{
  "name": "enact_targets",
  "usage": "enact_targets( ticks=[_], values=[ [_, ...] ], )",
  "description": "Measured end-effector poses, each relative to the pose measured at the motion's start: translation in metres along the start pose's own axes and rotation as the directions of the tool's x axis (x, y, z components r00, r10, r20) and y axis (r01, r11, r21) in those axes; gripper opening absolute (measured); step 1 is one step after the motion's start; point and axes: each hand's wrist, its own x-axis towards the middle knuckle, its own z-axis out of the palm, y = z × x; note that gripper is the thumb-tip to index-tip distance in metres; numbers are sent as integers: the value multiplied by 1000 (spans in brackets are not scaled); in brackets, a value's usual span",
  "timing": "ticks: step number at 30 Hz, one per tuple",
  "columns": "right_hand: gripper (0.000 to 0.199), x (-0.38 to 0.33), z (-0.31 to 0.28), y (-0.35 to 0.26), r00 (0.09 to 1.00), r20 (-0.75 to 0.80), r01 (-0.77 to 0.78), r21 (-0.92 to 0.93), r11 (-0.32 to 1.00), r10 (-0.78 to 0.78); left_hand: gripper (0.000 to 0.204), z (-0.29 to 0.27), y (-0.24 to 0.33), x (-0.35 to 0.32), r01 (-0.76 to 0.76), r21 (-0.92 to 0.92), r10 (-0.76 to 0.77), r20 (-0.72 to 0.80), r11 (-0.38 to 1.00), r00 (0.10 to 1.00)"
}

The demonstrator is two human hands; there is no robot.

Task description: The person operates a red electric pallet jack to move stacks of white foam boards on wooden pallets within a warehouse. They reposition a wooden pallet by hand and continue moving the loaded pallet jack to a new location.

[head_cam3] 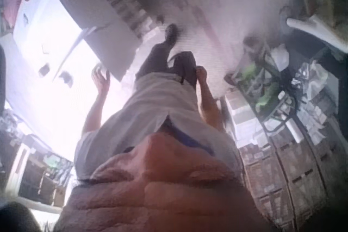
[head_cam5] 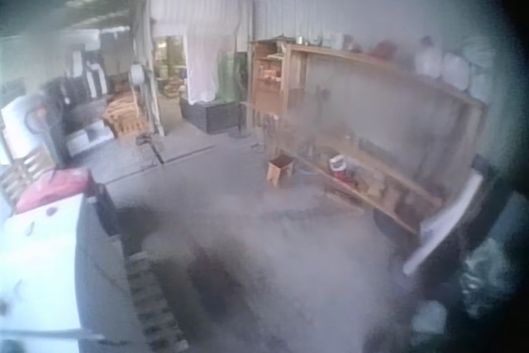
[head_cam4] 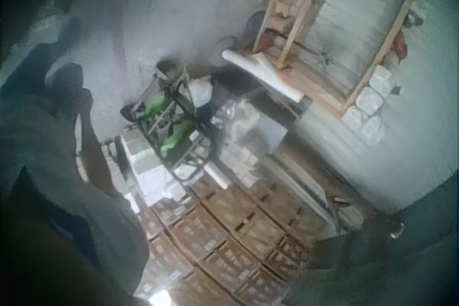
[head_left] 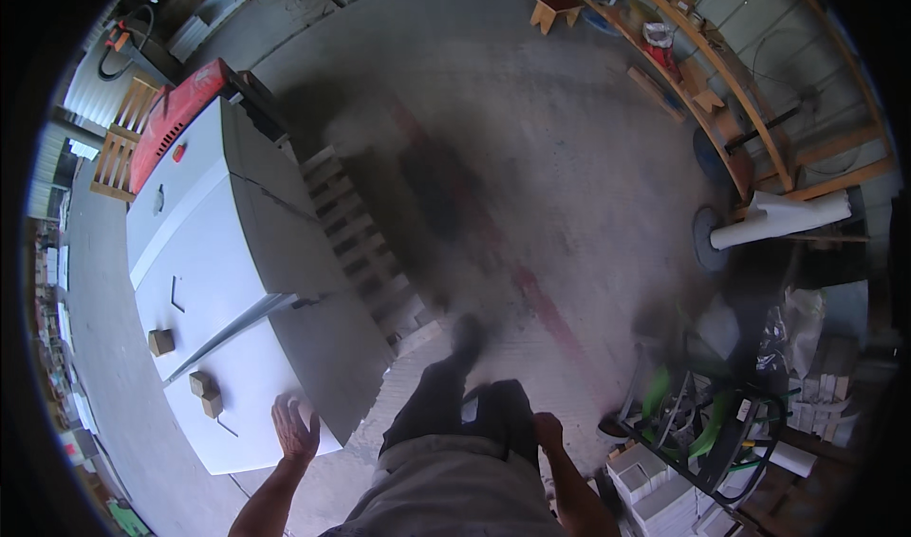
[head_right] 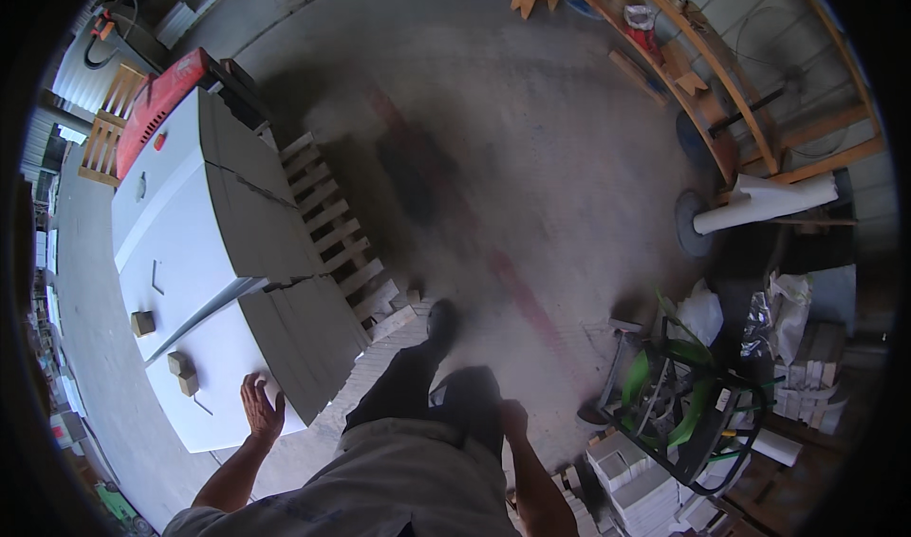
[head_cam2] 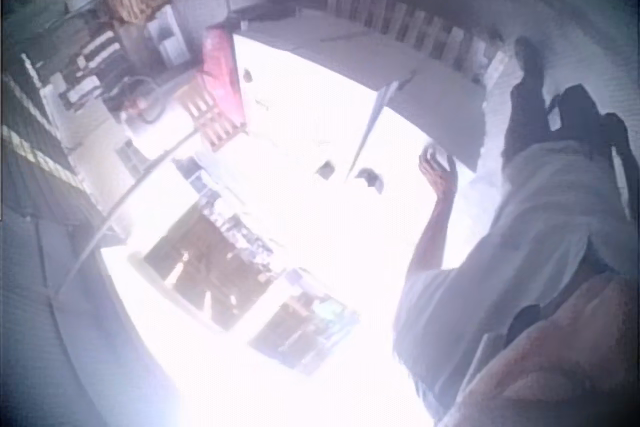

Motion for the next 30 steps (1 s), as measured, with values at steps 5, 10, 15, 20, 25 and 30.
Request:
enact_targets(
  ticks=[5,10,15,20,25,30],
  values=[
    [14,38,-60,-21,962,-98,-234,194,953,256,36,71,80,73,-41,-209,36,-30,977,999],
    [37,106,-83,-29,931,138,-362,247,899,336,36,267,154,127,309,-453,-103,424,836,900],
    [27,173,-64,-16,990,-47,-120,172,978,130,52,483,172,140,520,-358,-285,536,776,795],
    [25,207,-80,4,981,-192,50,165,985,-18,73,718,128,139,567,-41,-468,517,823,716],
    [24,222,-106,19,996,-66,-47,175,983,59,67,849,77,163,730,336,-781,454,595,428],
    [22,246,-126,21,997,-41,-53,136,989,59,40,875,69,169,802,347,-857,370,486,359]
  ],
)
